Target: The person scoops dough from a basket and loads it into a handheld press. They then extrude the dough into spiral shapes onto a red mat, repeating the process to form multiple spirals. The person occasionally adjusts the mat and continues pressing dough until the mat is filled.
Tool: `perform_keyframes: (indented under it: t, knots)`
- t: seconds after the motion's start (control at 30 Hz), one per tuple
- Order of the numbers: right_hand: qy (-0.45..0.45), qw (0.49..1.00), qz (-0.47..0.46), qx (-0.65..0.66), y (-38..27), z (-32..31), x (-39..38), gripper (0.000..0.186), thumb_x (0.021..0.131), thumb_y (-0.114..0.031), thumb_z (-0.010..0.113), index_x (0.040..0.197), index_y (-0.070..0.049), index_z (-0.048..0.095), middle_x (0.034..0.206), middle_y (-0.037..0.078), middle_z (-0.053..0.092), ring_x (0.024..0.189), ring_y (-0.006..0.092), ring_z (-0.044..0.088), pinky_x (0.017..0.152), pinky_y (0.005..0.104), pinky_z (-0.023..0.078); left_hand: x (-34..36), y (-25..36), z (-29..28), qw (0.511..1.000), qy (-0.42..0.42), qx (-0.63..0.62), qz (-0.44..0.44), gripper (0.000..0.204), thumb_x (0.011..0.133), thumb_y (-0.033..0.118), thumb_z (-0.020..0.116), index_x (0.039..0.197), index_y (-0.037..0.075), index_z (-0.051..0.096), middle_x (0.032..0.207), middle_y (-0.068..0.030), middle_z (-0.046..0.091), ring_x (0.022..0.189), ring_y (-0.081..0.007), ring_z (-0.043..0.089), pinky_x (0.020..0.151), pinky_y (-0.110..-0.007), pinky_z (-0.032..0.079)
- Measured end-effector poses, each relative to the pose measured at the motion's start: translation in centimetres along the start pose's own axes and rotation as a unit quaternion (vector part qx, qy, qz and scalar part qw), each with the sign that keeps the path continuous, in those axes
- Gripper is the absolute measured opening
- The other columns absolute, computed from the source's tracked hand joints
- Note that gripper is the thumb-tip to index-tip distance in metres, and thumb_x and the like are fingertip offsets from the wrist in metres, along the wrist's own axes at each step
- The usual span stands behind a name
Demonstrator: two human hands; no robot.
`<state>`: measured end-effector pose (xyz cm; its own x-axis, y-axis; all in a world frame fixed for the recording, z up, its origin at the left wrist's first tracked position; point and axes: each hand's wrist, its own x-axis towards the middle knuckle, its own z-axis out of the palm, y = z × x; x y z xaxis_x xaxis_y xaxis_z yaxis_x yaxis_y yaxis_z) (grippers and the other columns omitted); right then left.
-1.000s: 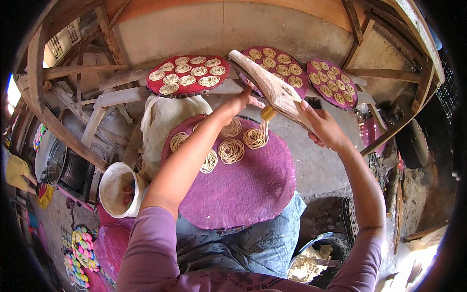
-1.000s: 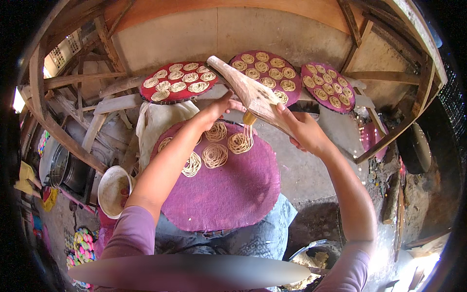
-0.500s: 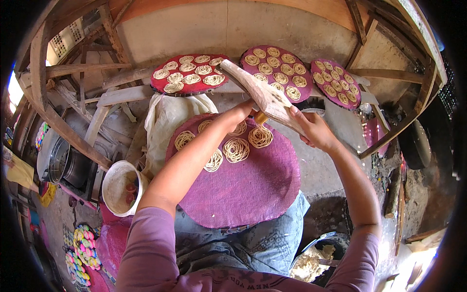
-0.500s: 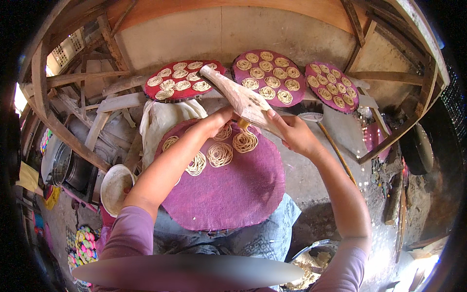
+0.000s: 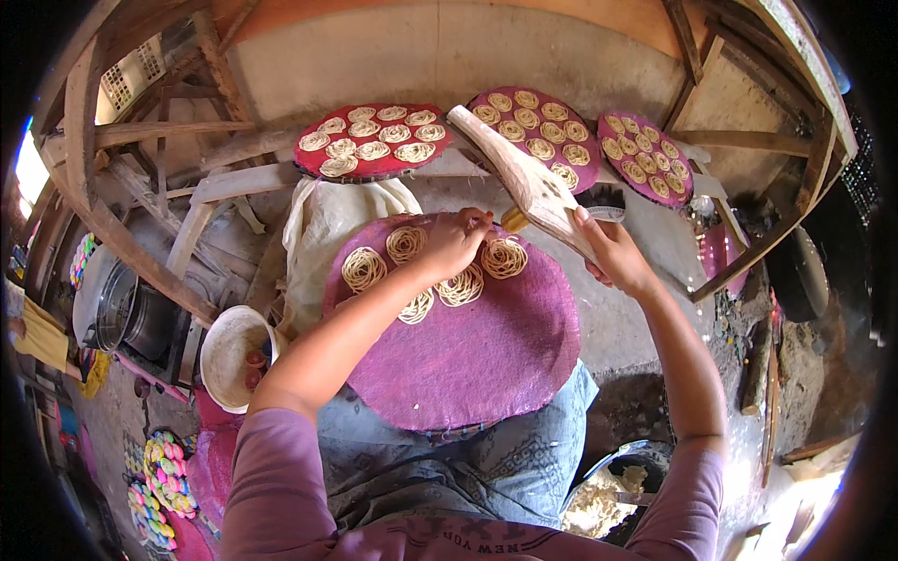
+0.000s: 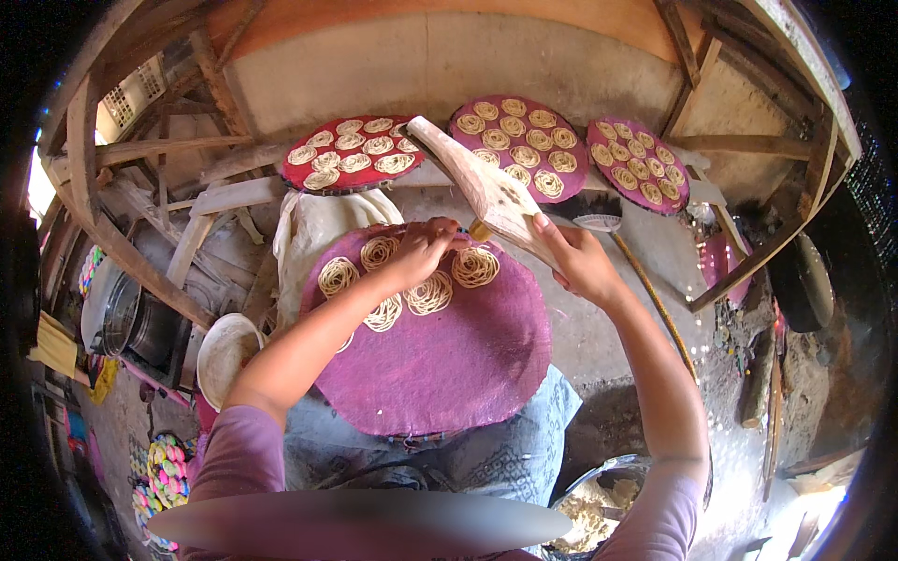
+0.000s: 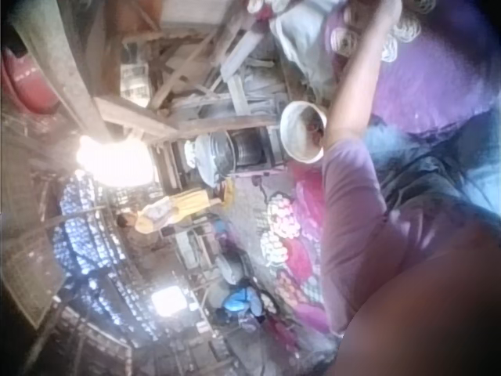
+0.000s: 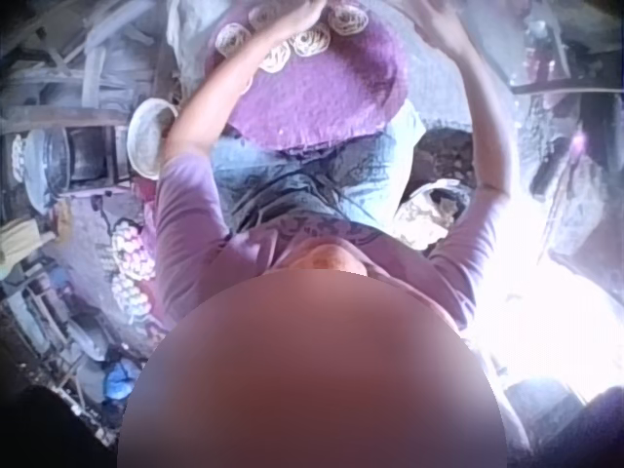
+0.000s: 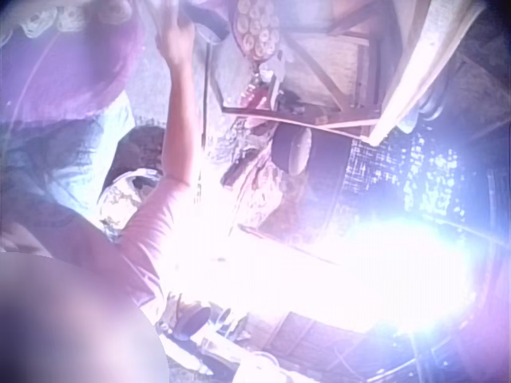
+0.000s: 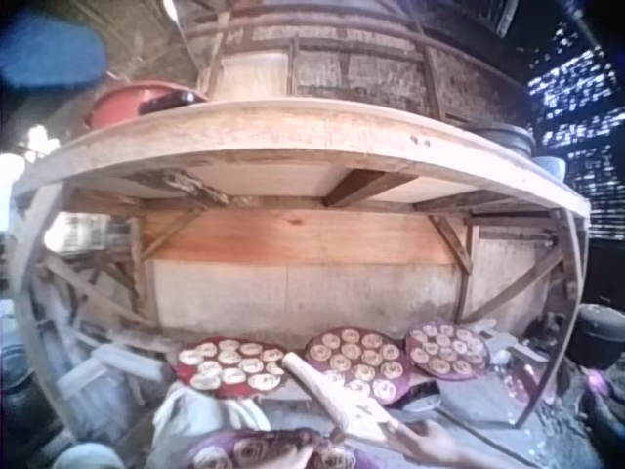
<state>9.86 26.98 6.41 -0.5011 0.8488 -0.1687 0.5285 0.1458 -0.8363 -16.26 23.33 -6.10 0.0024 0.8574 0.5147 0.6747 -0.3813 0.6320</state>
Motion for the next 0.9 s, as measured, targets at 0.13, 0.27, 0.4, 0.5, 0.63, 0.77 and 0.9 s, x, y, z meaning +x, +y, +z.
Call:
perform_keyframes:
  t: [0.13, 0.27, 0.4, 0.5, 0.63, 0.77, 0.9]
  knots:
    - [-0.007, 0.999, -0.012, 0.034, 0.9, -0.1, -0.1, 0.068, 0.092, -0.066, 0.043, 0.096, -0.001, 0.062, 0.052, -0.001, 0.043, 0.041, 0.0078, 0.04, 0.038, 0.0258, 0.031, -1.7, 0.8, -1.1, 0.978, -0.071, 0.197, 0.017, 0.041, 0.102, 0.033, 0.031, 0.121, 0.007, 0.056, 0.098, -0.0145, 0.067, 0.099, -0.032, 0.06, 0.094, -0.048, 0.038]
    - [0.045, 0.996, -0.054, 0.06, 2.4, 0.2, -0.9, 0.058, 0.095, -0.059, 0.044, 0.086, -0.003, 0.058, 0.052, -0.002, 0.043, 0.039, 0.008, 0.04, 0.037, 0.0259, 0.031, -2.9, 2.8, -1.7, 0.96, -0.137, 0.245, 0.019, 0.033, 0.099, 0.026, 0.04, 0.101, 0.005, 0.064, 0.082, -0.0235, 0.067, 0.079, -0.0397, 0.065, 0.08, -0.056, 0.046]
    - [0.071, 0.988, -0.024, 0.133, 0.9, 1.7, -3.1, 0.054, 0.094, -0.059, 0.046, 0.089, -0.006, 0.057, 0.058, 0.003, 0.049, 0.037, 0.0097, 0.043, 0.032, 0.0236, 0.031, -5.0, 7.8, -5.7, 0.995, 0.061, 0.075, -0.031, 0.019, 0.083, 0.024, 0.067, 0.094, 0.008, 0.069, 0.119, -0.0154, 0.061, 0.126, -0.0326, 0.044, 0.104, -0.044, 0.037]
    - [-0.028, 0.987, -0.081, 0.133, -0.2, 3.0, -4.8, 0.052, 0.096, -0.062, 0.037, 0.092, -0.011, 0.05, 0.046, 0.001, 0.042, 0.03, 0.0123, 0.038, 0.029, 0.0258, 0.028, -7.4, 10.9, -9.3, 0.991, 0.127, 0.01, 0.042, 0.065, 0.073, 0.022, 0.08, 0.128, 0.005, 0.05, 0.135, -0.019, 0.047, 0.127, -0.0348, 0.043, 0.108, -0.044, 0.034]
    - [-0.17, 0.977, -0.083, 0.093, -3.2, 6.5, -9.2, 0.054, 0.096, -0.058, 0.043, 0.099, -0.006, 0.057, 0.055, 0.003, 0.052, 0.041, 0.0121, 0.046, 0.038, 0.0256, 0.034, -13.0, 14.1, -11.6, 0.996, 0.069, -0.043, 0.03, 0.064, 0.074, 0.022, 0.08, 0.127, 0.003, 0.051, 0.125, -0.0177, 0.056, 0.117, -0.0345, 0.053, 0.102, -0.042, 0.041]
    - [-0.192, 0.936, -0.278, -0.1, -6.4, 11.2, -13.5, 0.053, 0.095, -0.045, 0.054, 0.123, 0.0, 0.046, 0.086, 0.009, 0.057, 0.06, 0.0162, 0.054, 0.053, 0.0278, 0.043, -18.7, 16.4, -13.5, 0.992, 0.062, -0.106, -0.015, 0.039, 0.083, 0.016, 0.071, 0.119, 0.007, 0.059, 0.118, -0.0137, 0.061, 0.114, -0.0263, 0.055, 0.1, -0.04, 0.042]
    - [-0.169, 0.87, -0.419, -0.196, -8.7, 12.6, -16.1, 0.067, 0.089, -0.052, 0.06, 0.116, 0.01, 0.055, 0.067, 0.018, 0.065, 0.059, 0.0282, 0.066, 0.06, 0.0346, 0.048, -22.9, 17.6, -14.2, 0.992, 0.017, -0.087, -0.088, 0.052, 0.083, 0.016, 0.07, 0.13, 0.007, 0.05, 0.129, -0.0161, 0.053, 0.123, -0.0263, 0.047, 0.109, -0.039, 0.033]
